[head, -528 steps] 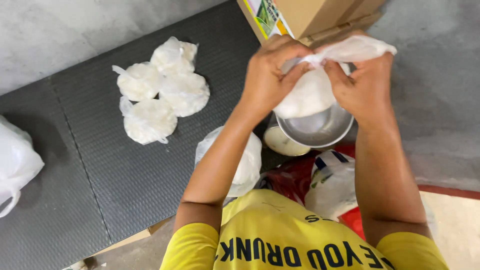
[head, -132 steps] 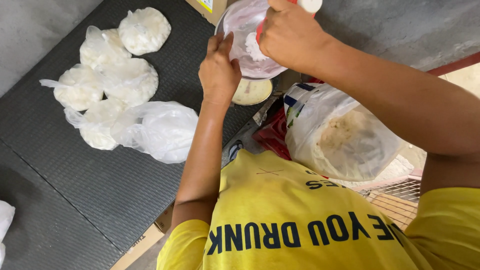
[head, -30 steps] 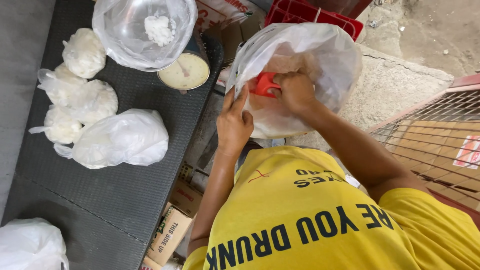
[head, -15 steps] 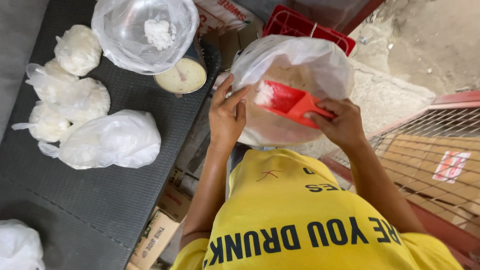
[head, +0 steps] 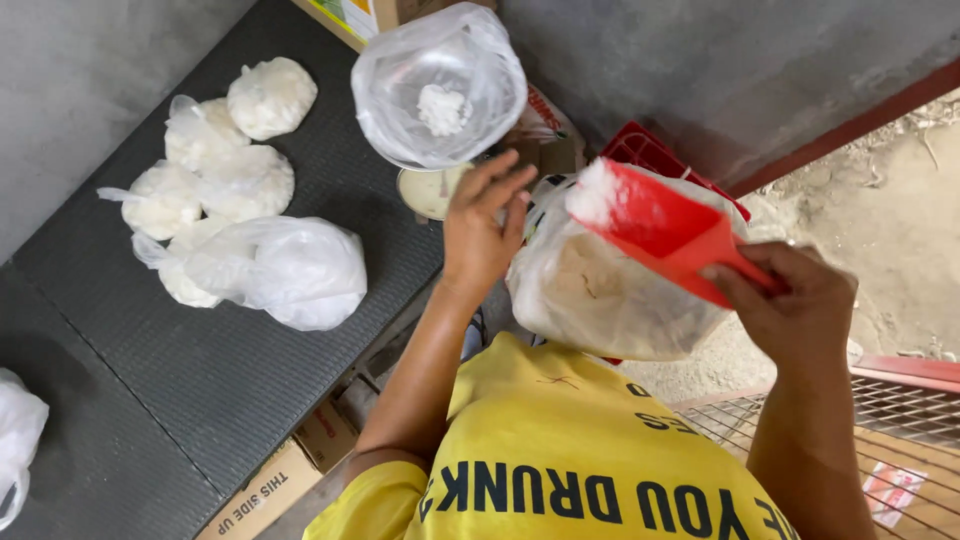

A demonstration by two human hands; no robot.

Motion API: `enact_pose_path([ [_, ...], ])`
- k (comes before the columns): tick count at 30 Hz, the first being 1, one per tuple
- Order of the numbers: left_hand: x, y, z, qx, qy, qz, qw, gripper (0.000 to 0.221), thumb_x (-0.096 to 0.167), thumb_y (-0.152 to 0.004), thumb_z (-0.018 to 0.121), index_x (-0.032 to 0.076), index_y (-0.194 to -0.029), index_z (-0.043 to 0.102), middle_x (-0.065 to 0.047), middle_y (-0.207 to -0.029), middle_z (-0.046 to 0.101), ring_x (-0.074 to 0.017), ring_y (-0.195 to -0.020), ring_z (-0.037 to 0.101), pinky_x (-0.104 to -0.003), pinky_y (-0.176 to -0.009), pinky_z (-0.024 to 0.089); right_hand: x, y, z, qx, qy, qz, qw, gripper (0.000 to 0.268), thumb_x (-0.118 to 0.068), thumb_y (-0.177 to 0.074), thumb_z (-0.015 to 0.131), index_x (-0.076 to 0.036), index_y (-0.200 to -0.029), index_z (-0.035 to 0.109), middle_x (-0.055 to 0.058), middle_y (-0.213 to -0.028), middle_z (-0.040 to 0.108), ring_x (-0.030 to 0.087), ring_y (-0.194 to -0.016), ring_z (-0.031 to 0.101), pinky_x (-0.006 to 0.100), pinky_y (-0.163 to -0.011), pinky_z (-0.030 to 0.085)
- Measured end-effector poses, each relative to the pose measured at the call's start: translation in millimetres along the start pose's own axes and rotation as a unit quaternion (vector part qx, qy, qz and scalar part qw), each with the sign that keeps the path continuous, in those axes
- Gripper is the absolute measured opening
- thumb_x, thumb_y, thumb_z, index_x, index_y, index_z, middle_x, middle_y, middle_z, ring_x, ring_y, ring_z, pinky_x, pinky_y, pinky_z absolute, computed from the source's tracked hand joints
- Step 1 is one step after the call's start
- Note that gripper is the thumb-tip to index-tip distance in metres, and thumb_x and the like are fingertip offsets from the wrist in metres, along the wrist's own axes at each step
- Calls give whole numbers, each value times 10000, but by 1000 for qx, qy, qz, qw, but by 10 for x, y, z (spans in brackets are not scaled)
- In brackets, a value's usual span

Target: Scooping salt from a large sack into individual plastic bags and tying them.

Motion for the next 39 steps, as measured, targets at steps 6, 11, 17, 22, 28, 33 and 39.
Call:
enact_pose_path([
  [6,-575,-176,-704,109,-125,20,986,452,27,-871,766,160,-1301,716,-191,-1488,544,-404,-1348,537,-486,-1163,451,-821,-850,672,-15,59,-213,975,360,-327,-955,918,-30,-1095,770,60,-780,664,101,-674,597,236,-679,487],
  [11,-1486,-187,-777,123,-97,-98,983,565,65,-824,820,193,-1361,697,-360,-1553,346,-491,-1394,426,-499,-1133,419,-1574,-1288,1573,-43,188,-422,886,309,-379,-937,849,-93,-1010,761,88,-885,728,308,-800,648,412,-876,481],
  [17,-1954,-205,-540,54,-46,-136,988,507,74,-904,797,82,-1394,670,-256,-1499,522,-417,-1466,482,-442,-1194,432,-2032,-1429,2477,-86,346,-527,772,260,-387,-809,813,-144,-801,720,36,-804,719,238,-780,693,434,-890,497],
  [22,-1942,-275,-556,54,8,-152,987,521,48,-887,758,12,-1388,620,-234,-1515,506,-387,-1321,592,-390,-1041,546,-2158,-1455,2961,-127,364,-542,747,273,-381,-823,808,-121,-818,725,78,-773,702,262,-770,691,412,-747,506],
  [28,-1904,-277,-620,53,60,-158,984,546,18,-896,734,-16,-1417,574,-228,-1516,513,-323,-1209,679,-335,-918,601,-2263,-1422,3103,-110,414,-576,696,175,-297,-743,769,-132,-739,711,71,-786,709,234,-805,710,373,-705,535],
  [33,-1843,-268,-711,47,71,-159,984,559,-8,-893,723,-18,-1429,565,-225,-1516,526,-284,-1126,714,-309,-850,614,-2212,-1483,3027,-81,462,-585,662,123,-222,-778,726,-124,-705,715,66,-762,719,206,-824,714,338,-731,543],
  [39,-1878,-222,-691,54,65,-113,990,553,-29,-946,732,-35,-1470,555,-265,-1547,481,-316,-1258,647,-308,-931,629,-2179,-1489,3054,-108,485,-565,659,35,-190,-712,718,-158,-701,711,50,-720,697,207,-722,701,358,-609,517],
])
Point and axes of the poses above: each hand's wrist, its own y-axis away from the middle knuckle, its own z-axis out of the palm, x = y × z, the point moved 9 cm from there along -y, towards the middle knuckle
